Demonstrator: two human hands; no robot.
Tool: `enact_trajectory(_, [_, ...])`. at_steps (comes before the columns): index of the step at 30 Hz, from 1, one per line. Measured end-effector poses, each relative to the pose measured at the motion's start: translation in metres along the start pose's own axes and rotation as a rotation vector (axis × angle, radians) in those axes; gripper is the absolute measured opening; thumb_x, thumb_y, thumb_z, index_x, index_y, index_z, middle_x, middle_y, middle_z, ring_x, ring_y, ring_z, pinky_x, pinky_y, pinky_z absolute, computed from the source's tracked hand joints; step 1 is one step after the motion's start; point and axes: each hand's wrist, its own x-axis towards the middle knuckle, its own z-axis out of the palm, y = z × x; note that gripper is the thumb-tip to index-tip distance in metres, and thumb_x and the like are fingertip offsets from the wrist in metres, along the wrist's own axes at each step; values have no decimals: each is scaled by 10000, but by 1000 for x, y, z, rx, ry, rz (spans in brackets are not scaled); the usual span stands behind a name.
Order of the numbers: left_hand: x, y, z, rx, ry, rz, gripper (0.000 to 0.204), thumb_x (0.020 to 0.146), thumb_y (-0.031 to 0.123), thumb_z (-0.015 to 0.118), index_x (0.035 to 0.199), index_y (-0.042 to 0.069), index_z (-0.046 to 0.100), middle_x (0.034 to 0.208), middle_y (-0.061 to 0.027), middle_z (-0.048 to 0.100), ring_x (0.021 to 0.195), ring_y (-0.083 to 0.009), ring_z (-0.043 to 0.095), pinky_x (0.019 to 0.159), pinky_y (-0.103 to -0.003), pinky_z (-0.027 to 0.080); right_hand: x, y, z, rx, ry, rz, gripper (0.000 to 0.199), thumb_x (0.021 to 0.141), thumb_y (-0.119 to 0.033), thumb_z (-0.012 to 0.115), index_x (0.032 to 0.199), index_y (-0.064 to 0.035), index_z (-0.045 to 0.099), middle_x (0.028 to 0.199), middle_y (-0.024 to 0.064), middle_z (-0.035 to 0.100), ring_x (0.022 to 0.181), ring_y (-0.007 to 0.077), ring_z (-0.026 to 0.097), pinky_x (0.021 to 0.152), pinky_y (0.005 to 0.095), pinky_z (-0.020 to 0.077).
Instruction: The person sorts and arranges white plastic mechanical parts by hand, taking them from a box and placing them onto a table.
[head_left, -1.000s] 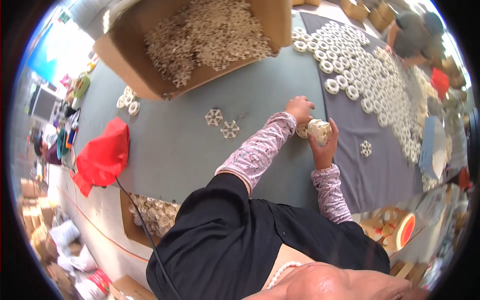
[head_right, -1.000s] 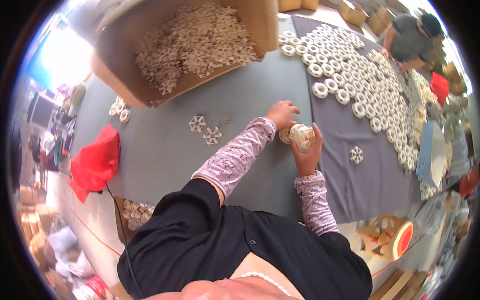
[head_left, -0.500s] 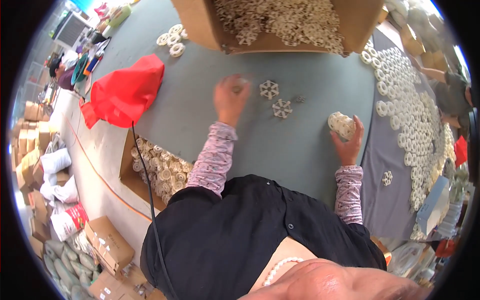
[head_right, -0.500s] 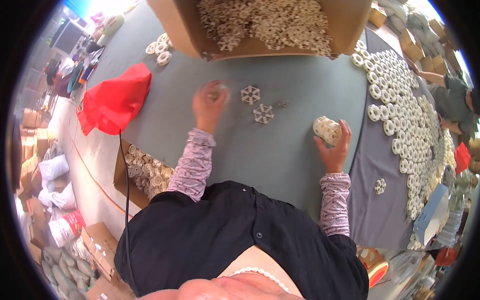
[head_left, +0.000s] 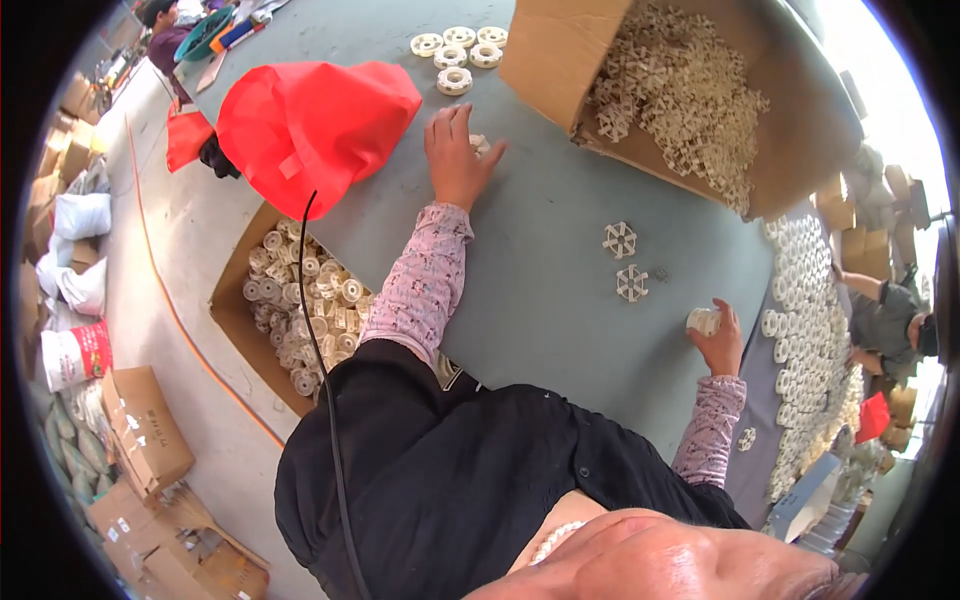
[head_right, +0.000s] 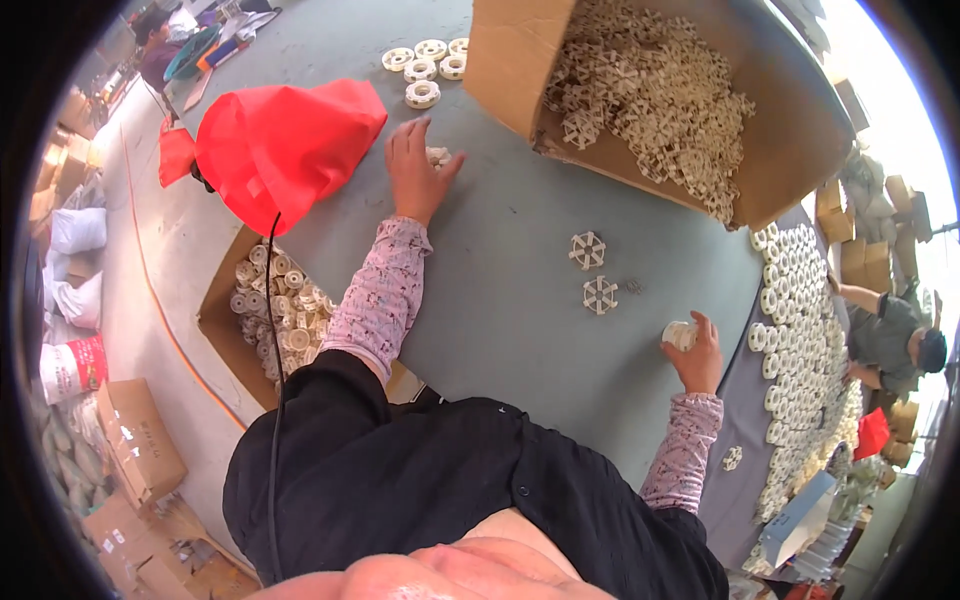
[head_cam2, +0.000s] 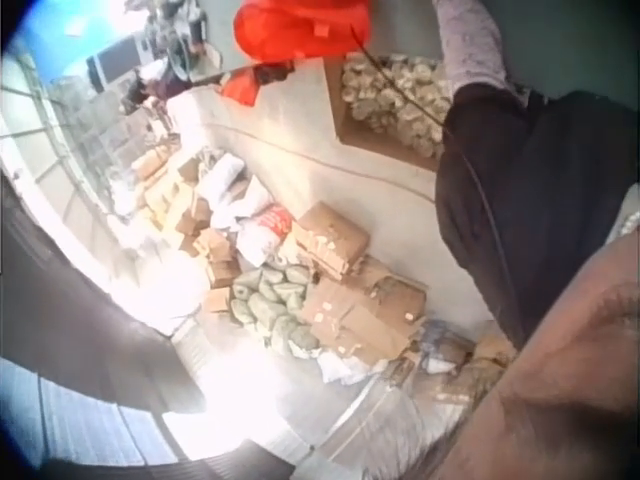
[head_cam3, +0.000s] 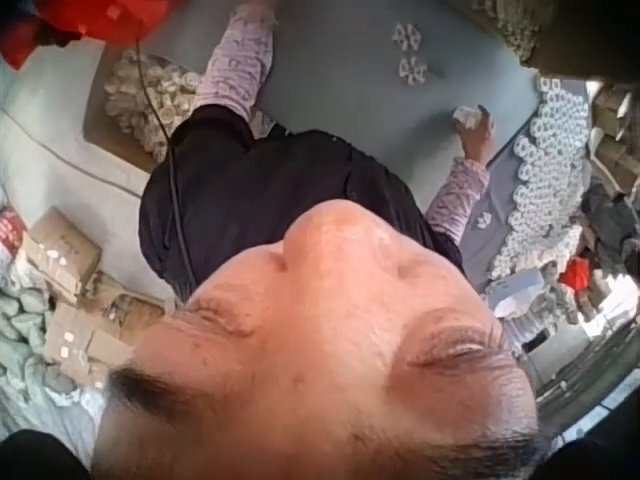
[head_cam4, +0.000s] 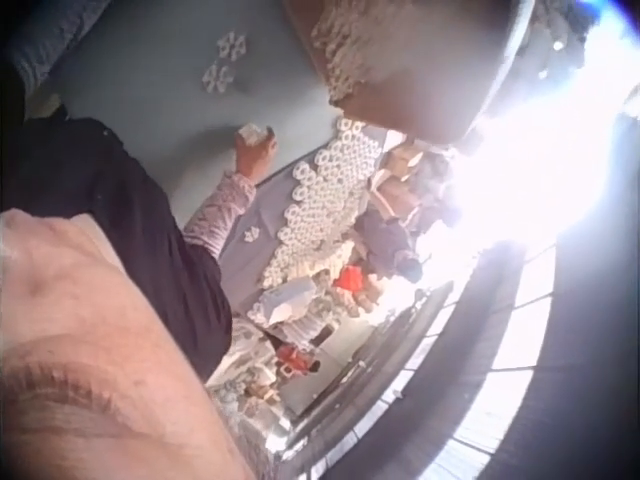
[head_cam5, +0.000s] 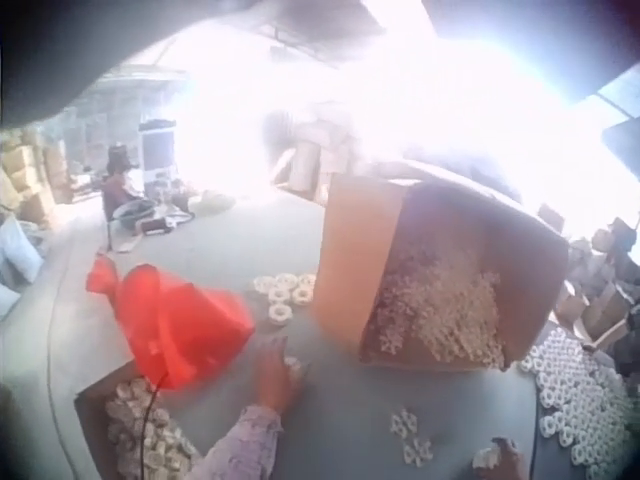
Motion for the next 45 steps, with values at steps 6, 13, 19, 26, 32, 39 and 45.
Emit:
enact_trajectory(6, [-5, 38, -34, -324, 17, 58, 422, 803, 121, 786, 1207, 70, 676, 1213, -109, 632, 1167, -350, 569, 1049, -465, 445, 1, 32, 20, 390, -7, 174, 703, 739, -216, 875, 1355, -82, 565, 1172, 104, 669, 1037, 250, 688, 899, 372, 559])
enact_trajectory(13, [-12, 66, -45, -497, -58, 51, 331, 876, 135, 707, 1201, 70, 698, 1205, -119, 645, 1183, -334, 569, 1066, -475, 423, 27, -139, 22, 1140, -363, -85, 698, 814, -117, 824, 1424, -17, 501, 1244, 107, 697, 1116, 219, 683, 999, 355, 543])
enact_trajectory(19, [-8, 25, -16, -263, 64, 48, 308, 1008, 240, 593, 1191, 23, 712, 1230, -165, 635, 1190, -348, 553, 1041, -490, 418, 102, -286, 123, 204, -73, -528, 803, 662, -324, 878, 1386, -164, 570, 1262, 124, 625, 1141, 349, 648, 949, 489, 521])
enact_trajectory(26, [-4, 14, -24, -211, 65, 33, 306, 1028, 246, 608, 1182, -1, 702, 1218, -176, 646, 1165, -355, 559, 1019, -514, 412, 81, -284, 63, 395, 249, -762, 737, 761, -304, 846, 1409, -137, 537, 1340, 135, 556, 1184, 380, 591, 984, 485, 481])
enact_trajectory(32, [-20, 9, -32, -182, 112, 142, 298, 1002, 259, 652, 1196, 42, 717, 1214, -150, 663, 1161, -342, 570, 1012, -510, 405, -39, -149, 22, 540, 89, -498, 294, 900, -211, 713, 1158, -75, 671, 1204, 101, 638, 1088, 297, 655, 918, 422, 548])
enact_trajectory(39, [-56, 69, -57, -125, 31, 344, 262, 981, 210, 665, 1203, 80, 717, 1241, -129, 653, 1183, -333, 576, 1016, -501, 412, -232, 36, -36, 421, 438, 172, 147, 899, -123, 710, 1034, -69, 736, 1022, 72, 720, 841, 221, 719, 763, 344, 578])
enact_trajectory(45, [-149, 283, -69, -633, -337, 600, 285, 946, 130, 672, 1227, 84, 695, 1281, -143, 609, 1223, -336, 542, 1045, -488, 417, -373, 183, -77, 714, 771, 736, 177, 950, -151, 712, 1057, -15, 750, 873, 50, 721, 717, 99, 658, 661, 263, 556])
